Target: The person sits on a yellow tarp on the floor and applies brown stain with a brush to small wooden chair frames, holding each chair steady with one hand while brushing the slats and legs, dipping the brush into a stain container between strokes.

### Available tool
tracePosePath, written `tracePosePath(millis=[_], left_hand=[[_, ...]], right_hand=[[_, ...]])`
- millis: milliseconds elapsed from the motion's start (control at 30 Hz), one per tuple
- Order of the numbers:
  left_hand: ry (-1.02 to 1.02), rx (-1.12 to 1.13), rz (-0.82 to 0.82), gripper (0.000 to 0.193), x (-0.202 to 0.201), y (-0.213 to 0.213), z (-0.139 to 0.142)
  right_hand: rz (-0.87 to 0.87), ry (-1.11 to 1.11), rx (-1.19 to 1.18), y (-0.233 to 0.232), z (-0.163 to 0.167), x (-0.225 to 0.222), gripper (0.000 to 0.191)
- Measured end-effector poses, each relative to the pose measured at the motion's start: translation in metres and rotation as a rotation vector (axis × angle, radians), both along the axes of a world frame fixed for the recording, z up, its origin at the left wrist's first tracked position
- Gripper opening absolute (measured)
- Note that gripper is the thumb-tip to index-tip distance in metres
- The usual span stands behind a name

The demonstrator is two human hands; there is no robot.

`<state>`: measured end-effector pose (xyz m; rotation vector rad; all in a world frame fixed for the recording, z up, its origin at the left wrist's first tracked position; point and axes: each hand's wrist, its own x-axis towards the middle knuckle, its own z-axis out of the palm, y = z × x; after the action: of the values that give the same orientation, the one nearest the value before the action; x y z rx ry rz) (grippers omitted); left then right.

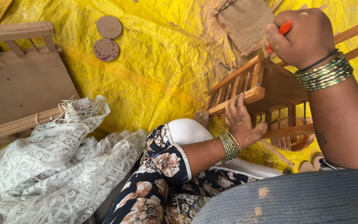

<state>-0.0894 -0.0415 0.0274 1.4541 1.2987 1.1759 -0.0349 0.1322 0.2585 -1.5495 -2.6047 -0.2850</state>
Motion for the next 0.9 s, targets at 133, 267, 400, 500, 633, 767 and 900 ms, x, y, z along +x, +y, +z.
tracePosePath(millis=[133, 267, 400, 500, 633, 767, 900], left_hand=[[-0.013, -0.016, -0.011, 0.117, -0.002, 0.0, 0.006], [-0.033, -0.033, -0.062, 0.115, -0.006, 0.002, 0.008], [-0.032, -0.033, -0.049, 0.117, -0.005, 0.003, 0.013], [-0.04, -0.04, -0.068, 0.118, -0.006, 0.003, 0.014], [-0.038, -0.035, -0.066, 0.117, -0.006, 0.004, 0.013], [-0.052, -0.026, -0.047, 0.116, -0.005, 0.003, 0.01], [-0.045, -0.009, -0.035, 0.117, -0.002, 0.003, 0.008]], right_hand=[[-0.018, 0.122, -0.214, 0.006, -0.001, 0.007, 0.036], [0.015, 0.071, -0.035, 0.009, -0.007, 0.012, 0.037], [-0.028, 0.123, -0.173, 0.009, -0.008, 0.014, 0.037], [0.05, -0.03, 0.081, 0.007, -0.008, 0.015, 0.039], [0.004, 0.252, -0.248, 0.002, -0.003, 0.019, 0.032], [0.06, 0.087, 0.039, -0.006, -0.006, 0.019, 0.034], [0.073, 0.154, -0.057, -0.013, -0.008, 0.019, 0.038]])
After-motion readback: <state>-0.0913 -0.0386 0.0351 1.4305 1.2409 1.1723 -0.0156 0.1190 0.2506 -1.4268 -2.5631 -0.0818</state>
